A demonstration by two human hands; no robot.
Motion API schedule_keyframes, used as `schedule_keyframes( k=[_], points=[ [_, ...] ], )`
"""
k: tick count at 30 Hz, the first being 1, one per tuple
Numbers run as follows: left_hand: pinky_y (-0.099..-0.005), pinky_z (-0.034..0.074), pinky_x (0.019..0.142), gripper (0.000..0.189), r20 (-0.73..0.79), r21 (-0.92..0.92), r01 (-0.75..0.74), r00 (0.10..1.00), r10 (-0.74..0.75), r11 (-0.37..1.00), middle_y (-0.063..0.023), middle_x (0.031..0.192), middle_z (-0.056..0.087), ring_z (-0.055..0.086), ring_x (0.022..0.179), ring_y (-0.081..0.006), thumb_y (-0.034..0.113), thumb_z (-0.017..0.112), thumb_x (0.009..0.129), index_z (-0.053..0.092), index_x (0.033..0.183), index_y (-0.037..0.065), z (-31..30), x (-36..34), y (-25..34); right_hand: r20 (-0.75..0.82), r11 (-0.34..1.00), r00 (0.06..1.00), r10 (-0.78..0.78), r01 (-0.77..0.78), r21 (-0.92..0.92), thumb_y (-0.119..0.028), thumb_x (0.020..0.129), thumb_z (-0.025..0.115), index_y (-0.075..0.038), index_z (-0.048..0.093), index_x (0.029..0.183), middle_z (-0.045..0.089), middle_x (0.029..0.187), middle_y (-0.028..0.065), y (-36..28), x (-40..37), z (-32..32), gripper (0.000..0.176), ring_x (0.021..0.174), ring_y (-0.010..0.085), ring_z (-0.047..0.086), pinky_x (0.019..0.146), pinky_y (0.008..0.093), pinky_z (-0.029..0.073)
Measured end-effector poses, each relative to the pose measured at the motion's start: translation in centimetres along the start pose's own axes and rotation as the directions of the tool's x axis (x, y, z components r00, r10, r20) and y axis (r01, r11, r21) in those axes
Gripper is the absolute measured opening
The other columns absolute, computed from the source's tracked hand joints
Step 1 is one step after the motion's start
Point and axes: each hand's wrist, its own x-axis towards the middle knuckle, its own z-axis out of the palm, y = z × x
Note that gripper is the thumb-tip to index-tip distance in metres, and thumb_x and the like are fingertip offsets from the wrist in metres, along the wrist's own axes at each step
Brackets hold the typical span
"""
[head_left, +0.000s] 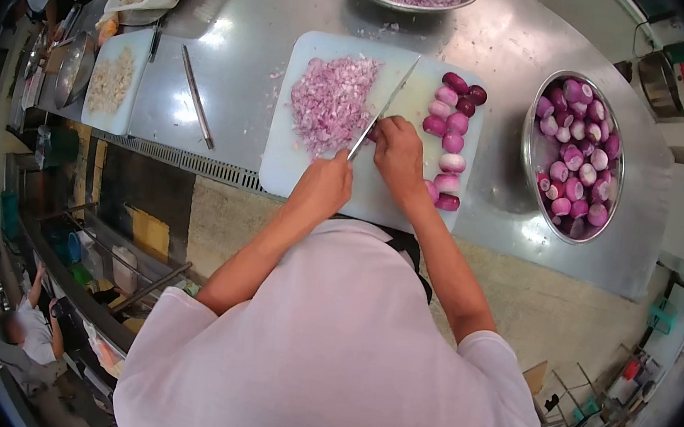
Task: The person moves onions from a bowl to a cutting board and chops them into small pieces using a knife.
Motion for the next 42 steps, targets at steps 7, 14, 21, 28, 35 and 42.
schedule_keyframes(
  k=[7,14,21,28,35,42],
  points=[
    [-0.0545,0.046,0.061,0.02,-0.014,0.054,-0.023,1.0,0.024,0.998,-0.0309,0.069,0.06,0.06,0.069,-0.0491,0.01,0.05,0.095,0.057,0.096,-0.008,0.6,0.8,-0.3,-0.003,1.0,1.0,-0.01,0.01,0.003,0.004,0.078,0.056,0.0,0.06,0.081,0.059,0.082,0.0176,0.3,0.1,0.2,0.006,0.081,0.0382,0.058,0.071,0.0468,0.049],
    [-0.0562,0.047,0.063,0.02,0.023,-0.016,0.024,0.999,-0.023,1.0,-0.0331,0.072,0.06,0.061,0.072,-0.0496,0.01,0.05,0.094,0.057,0.094,-0.009,-0.4,-0.3,1.0,-0.025,0.999,1.0,-0.013,0.014,0.046,0.004,0.078,0.055,0.001,0.059,0.081,0.058,0.081,0.0186,0.2,-0.1,-0.1,0.006,0.078,0.0393,0.057,0.07,0.0481,0.048],
    [-0.0556,0.048,0.062,0.02,-0.01,-0.006,-0.051,0.999,0.051,0.999,-0.0333,0.069,0.059,0.061,0.07,-0.0498,0.009,0.049,0.094,0.057,0.097,-0.009,-0.6,-0.3,1.5,-0.016,0.999,1.0,0.02,-0.019,0.048,0.004,0.078,0.057,0.001,0.061,0.083,0.058,0.081,0.0191,0.4,-0.5,-0.1,0.007,0.078,0.0397,0.058,0.07,0.0481,0.048],
    [-0.0556,0.047,0.06,0.018,-0.046,0.053,-0.097,0.994,0.099,0.994,-0.0319,0.068,0.06,0.061,0.066,-0.0495,0.008,0.051,0.092,0.058,0.095,-0.009,-0.4,0.6,0.5,0.0,0.995,0.998,0.056,-0.056,0.086,0.004,0.079,0.058,0.0,0.063,0.079,0.06,0.082,0.0186,0.3,-0.8,-0.2,0.007,0.08,0.0395,0.06,0.071,0.0471,0.049],
    [-0.0545,0.048,0.063,0.017,-0.044,0.063,-0.069,0.996,0.072,0.996,-0.0319,0.068,0.06,0.061,0.069,-0.049,0.007,0.051,0.091,0.058,0.094,-0.009,-0.1,0.7,-0.6,-0.027,0.994,0.996,0.088,-0.086,0.067,0.004,0.078,0.062,0.0,0.069,0.085,0.063,0.085,0.0176,0.0,-0.8,0.1,0.011,0.078,0.0368,0.063,0.072,0.0429,0.051],
    [-0.0536,0.048,0.063,0.018,-0.043,0.037,-0.054,0.998,0.056,0.998,-0.032,0.071,0.06,0.062,0.072,-0.0485,0.007,0.051,0.092,0.059,0.093,-0.009,0.0,1.0,0.2,-0.016,0.994,0.998,0.063,-0.061,0.094,0.007,0.078,0.057,0.003,0.064,0.081,0.06,0.084,0.0211,0.5,-0.2,0.4,0.009,0.079,0.0417,0.061,0.071,0.0477,0.05]
  ],
)
